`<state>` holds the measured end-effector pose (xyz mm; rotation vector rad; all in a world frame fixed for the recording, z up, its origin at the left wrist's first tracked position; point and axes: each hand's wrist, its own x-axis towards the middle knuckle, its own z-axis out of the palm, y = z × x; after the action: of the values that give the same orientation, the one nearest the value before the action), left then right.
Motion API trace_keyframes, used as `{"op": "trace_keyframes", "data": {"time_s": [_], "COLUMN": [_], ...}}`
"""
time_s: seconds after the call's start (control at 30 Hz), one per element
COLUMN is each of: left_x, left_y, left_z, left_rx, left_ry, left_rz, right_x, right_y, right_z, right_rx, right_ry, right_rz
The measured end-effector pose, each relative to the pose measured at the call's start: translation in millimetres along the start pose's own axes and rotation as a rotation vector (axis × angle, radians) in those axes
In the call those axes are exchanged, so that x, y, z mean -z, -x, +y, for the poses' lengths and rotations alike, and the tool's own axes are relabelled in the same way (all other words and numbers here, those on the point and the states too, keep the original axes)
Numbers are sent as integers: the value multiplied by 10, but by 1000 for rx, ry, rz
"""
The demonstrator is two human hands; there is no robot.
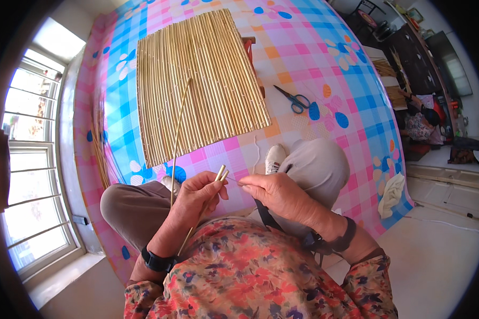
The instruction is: The person enters a room, sits on a bed, and uses a string to bind long bamboo sticks together to create a mat.
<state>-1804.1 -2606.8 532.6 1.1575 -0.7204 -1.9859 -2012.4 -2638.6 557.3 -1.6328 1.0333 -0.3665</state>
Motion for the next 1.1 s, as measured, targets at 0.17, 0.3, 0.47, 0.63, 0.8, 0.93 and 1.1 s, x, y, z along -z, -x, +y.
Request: {"op": "trace_keyframes", "data": {"time_s": [0.17, 0.3, 0.47, 0.63, 0.8, 0.93, 1.1], "left_x": [31, 13, 7, -4, -2, 5, 11], "left_y": [-9, -3, 11, -1, -20, -30, -37], "left_z": [-6, -14, -34, -18, -30, -45, -52], "left_rx": [14, 27, 11, 30, 27, 45, 59], "left_ry": [39, 29, 50, 40, 74, 65, 64], "left_rz": [-10, -25, -37, -5, -38, -26, -34], "right_x": [15, 15, -4, -9, -58, -51, -64], "right_y": [-21, -31, -12, -14, 2, -8, -5], "right_z": [26, 15, 138, 115, 198, 174, 192], "right_rx": [-142, -61, 49, -141, -7, 40, 35], "right_ry": [-98, 14, -5, -228, -189, -92, -124], "right_rz": [-80, -72, -35, -80, -48, -26, -26]}}
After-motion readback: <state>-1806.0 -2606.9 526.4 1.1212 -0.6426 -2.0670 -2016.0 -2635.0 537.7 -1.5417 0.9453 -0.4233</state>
